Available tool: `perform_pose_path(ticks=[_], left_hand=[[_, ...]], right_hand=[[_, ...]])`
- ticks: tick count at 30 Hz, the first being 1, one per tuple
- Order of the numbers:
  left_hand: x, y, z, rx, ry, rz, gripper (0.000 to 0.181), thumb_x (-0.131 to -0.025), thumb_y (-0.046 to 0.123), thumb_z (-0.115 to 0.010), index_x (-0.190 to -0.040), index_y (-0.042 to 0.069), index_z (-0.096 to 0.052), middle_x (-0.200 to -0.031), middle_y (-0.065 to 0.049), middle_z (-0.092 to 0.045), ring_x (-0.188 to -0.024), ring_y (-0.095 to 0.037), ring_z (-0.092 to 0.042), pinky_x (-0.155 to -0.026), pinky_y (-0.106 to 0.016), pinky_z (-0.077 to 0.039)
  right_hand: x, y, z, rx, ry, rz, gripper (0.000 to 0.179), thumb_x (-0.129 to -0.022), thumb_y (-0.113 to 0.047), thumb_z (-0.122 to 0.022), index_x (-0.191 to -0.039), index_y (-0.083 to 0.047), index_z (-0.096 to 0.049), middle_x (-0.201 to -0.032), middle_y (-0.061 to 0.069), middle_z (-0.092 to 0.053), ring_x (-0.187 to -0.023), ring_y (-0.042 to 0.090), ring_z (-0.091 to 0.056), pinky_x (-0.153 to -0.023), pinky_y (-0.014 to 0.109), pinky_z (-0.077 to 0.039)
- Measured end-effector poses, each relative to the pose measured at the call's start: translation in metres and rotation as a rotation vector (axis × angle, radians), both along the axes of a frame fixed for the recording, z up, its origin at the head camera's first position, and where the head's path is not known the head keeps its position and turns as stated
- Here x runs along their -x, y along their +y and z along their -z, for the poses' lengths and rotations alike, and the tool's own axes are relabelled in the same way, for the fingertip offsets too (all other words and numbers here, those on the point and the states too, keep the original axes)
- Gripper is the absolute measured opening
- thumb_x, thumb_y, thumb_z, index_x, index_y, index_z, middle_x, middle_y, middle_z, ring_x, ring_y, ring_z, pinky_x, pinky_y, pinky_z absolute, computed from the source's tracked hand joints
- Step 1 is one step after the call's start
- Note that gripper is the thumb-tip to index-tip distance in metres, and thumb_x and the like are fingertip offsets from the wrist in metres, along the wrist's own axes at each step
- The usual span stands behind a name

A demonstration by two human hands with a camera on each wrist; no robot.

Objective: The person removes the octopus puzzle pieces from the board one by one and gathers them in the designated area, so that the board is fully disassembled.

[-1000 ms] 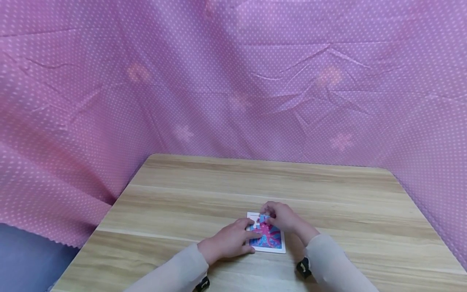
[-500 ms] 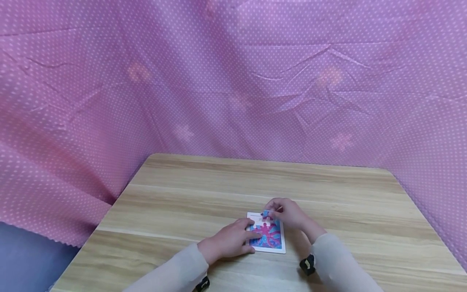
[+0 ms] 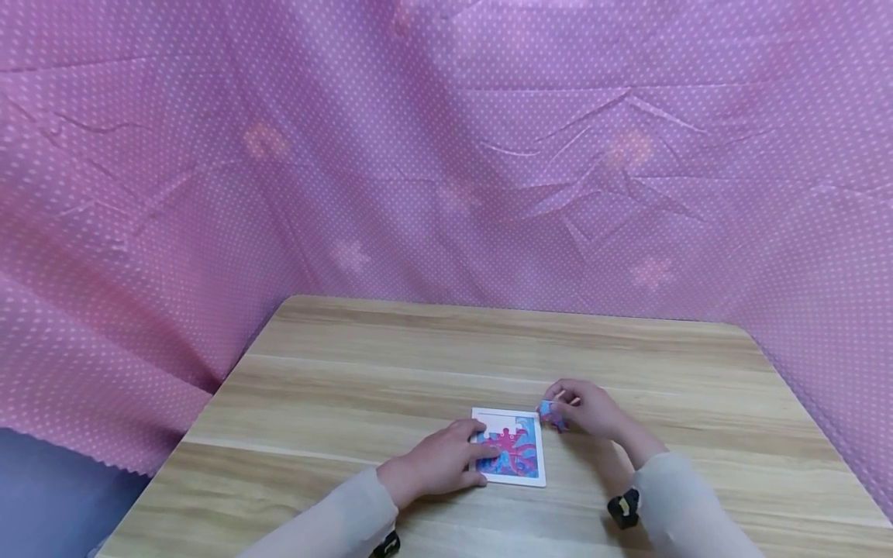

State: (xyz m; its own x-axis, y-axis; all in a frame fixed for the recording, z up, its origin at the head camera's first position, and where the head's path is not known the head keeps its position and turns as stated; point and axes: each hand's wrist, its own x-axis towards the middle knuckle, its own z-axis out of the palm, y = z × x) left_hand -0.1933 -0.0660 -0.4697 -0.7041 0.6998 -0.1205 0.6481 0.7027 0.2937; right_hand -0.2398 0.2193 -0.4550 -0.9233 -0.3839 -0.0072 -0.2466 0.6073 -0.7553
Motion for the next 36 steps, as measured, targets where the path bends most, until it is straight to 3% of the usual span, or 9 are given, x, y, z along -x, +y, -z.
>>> perform_pose_path(ticks=[7,15,19,29,36], left_hand=[[-0.001,0.001,0.0,0.002,0.002,-0.003,0.047,-0.09,0.044,-0.063,-0.135,0.034,-0.055,-0.144,-0.005,-0.04,-0.131,-0.022,-0.037,-0.106,-0.037,-0.035],[-0.001,-0.001,0.004,0.004,-0.003,-0.003,0.047,-0.089,0.045,-0.063,-0.135,0.036,-0.054,-0.144,-0.005,-0.039,-0.131,-0.023,-0.037,-0.105,-0.038,-0.036],[-0.001,-0.001,0.005,0.001,0.006,0.003,0.047,-0.09,0.045,-0.063,-0.135,0.035,-0.054,-0.144,-0.006,-0.04,-0.13,-0.023,-0.038,-0.105,-0.038,-0.036],[-0.002,-0.002,0.005,-0.002,0.017,0.011,0.046,-0.09,0.044,-0.063,-0.135,0.034,-0.055,-0.143,-0.007,-0.041,-0.13,-0.023,-0.039,-0.105,-0.038,-0.036],[-0.001,-0.001,0.003,0.019,0.027,0.015,0.047,-0.091,0.044,-0.062,-0.136,0.035,-0.053,-0.144,-0.007,-0.04,-0.132,-0.023,-0.037,-0.106,-0.038,-0.034]], right_hand=[[-0.005,0.03,0.004,-0.021,-0.016,0.058,0.007,-0.091,-0.009,-0.063,-0.097,-0.01,-0.067,-0.089,0.002,-0.063,-0.084,0.019,-0.057,-0.07,0.035,-0.047],[-0.014,0.049,0.009,-0.055,-0.042,0.07,0.008,-0.09,-0.009,-0.064,-0.096,-0.008,-0.069,-0.09,0.001,-0.064,-0.085,0.019,-0.055,-0.075,0.036,-0.046],[-0.015,0.051,0.012,-0.103,-0.028,0.084,0.007,-0.089,-0.01,-0.065,-0.094,-0.011,-0.07,-0.086,-0.002,-0.063,-0.083,0.017,-0.054,-0.076,0.037,-0.045],[-0.016,0.048,0.015,-0.159,-0.004,0.18,0.004,-0.087,-0.009,-0.068,-0.091,-0.01,-0.069,-0.076,-0.002,-0.058,-0.071,0.016,-0.051,-0.062,0.03,-0.044],[-0.012,0.047,0.02,-0.187,0.018,0.203,0.005,-0.086,-0.01,-0.069,-0.091,-0.01,-0.068,-0.078,-0.002,-0.059,-0.073,0.015,-0.053,-0.067,0.033,-0.045]])
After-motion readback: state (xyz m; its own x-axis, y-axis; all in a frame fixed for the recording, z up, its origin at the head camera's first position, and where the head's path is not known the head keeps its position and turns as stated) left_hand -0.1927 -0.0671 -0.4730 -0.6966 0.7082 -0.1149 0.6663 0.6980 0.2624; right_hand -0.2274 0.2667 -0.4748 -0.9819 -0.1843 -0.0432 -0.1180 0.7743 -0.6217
